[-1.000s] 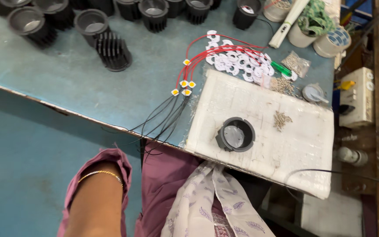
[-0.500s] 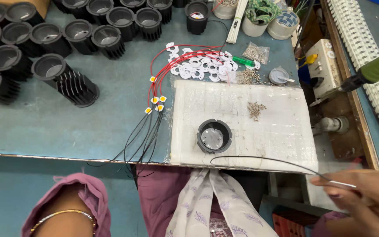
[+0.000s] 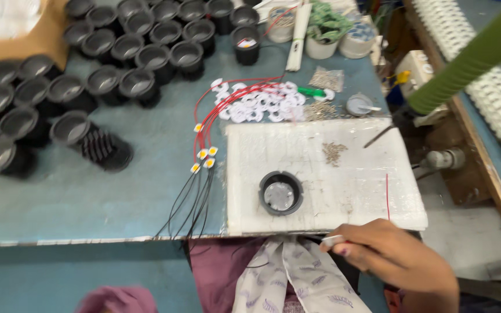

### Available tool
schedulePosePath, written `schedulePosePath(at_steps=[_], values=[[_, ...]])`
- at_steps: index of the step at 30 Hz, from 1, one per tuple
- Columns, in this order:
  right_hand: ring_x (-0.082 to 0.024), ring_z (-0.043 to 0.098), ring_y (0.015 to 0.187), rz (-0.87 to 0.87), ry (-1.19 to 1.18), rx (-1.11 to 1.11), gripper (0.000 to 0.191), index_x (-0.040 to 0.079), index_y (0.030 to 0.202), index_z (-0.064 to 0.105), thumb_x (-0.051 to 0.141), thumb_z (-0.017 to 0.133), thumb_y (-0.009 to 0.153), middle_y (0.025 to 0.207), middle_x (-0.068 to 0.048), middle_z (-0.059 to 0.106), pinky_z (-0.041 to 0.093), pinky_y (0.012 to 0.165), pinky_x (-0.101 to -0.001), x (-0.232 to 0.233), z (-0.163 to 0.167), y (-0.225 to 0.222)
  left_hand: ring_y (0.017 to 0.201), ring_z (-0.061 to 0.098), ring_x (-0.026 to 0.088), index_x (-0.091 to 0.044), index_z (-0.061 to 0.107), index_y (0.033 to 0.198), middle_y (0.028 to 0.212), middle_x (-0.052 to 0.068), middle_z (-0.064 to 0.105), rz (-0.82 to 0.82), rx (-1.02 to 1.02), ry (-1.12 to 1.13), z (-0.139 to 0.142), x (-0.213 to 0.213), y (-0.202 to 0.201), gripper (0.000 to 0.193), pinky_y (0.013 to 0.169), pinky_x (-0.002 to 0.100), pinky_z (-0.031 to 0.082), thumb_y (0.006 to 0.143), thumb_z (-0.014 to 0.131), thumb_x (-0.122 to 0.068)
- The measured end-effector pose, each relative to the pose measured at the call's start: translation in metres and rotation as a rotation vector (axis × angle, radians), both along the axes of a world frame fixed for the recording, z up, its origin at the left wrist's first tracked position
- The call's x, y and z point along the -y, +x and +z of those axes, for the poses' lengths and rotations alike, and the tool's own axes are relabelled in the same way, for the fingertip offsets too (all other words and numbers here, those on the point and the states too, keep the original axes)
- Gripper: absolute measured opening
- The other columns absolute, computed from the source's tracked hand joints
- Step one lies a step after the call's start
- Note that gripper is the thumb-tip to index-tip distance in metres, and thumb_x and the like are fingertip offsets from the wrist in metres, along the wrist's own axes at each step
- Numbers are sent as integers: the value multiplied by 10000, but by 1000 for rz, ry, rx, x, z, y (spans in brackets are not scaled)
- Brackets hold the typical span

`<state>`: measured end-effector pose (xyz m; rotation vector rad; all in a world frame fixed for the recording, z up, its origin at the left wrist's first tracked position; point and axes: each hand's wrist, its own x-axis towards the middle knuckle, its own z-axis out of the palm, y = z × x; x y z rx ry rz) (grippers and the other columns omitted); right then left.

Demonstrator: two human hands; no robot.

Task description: The person assembles LED light fixtures at a workbench. They place a white LED module with red and black wires into a black finned housing, route and arrange the wires, and use a screwdriver to secure the module inside the housing, then set the finished unit aside and start the next one.

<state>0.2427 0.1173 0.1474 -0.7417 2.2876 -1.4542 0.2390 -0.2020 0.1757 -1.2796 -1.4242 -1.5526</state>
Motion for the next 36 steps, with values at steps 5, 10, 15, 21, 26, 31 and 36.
schedulePosePath(at_steps=[5,10,15,21,26,31,36], values=[[-259,630,550,33,51,110,228,38,944,675,227,575,1026,618,-101,611,477,536,-366,11,-11,13,1051,728,154,-27,709,1203,1126,77,735,-122,610,-364,-51,-26,-18,296,928,317,561,953,731,-183],[-251,602,491,-27,102,244,276,45,882,627,262,566,1041,546,-84,576,465,502,-371,-11,-26,26,816,617,106,-30,758,1066,946,32,714,-356,1141,-667,-114,-94,-11,207,722,291,470,925,730,-179],[-149,539,479,-41,209,414,403,32,847,592,330,508,1106,534,-20,537,454,490,-322,-83,-42,44,700,470,55,-1,749,960,796,9,609,-510,1282,-607,-149,-125,-19,183,621,248,364,964,710,-180],[-159,640,547,-488,162,420,430,43,870,705,338,438,1033,620,-60,658,541,540,-303,-197,-96,2,766,493,61,1,775,1102,871,5,560,-670,1239,-602,-170,-134,-47,268,705,223,403,1020,618,-201],[-172,723,924,-906,393,-279,314,58,1216,683,213,659,943,1049,-52,754,556,834,-345,-217,-153,-113,718,497,54,30,784,1026,859,0,571,-542,1311,-562,-189,-150,-58,253,636,231,406,954,698,-196],[-186,691,1009,-573,167,-433,337,36,1266,634,77,685,935,1150,-77,680,578,847,-316,-194,-156,-204,713,480,46,56,752,936,854,0,547,-556,1366,-522,-198,-149,-60,212,639,220,406,938,723,-154],[-210,717,922,-526,335,-526,151,50,1082,731,79,720,934,1040,-85,715,571,803,-334,-178,-141,-231,728,529,28,38,708,881,853,-21,565,-584,1426,-511,-198,-147,-61,182,655,210,434,943,720,-133]])
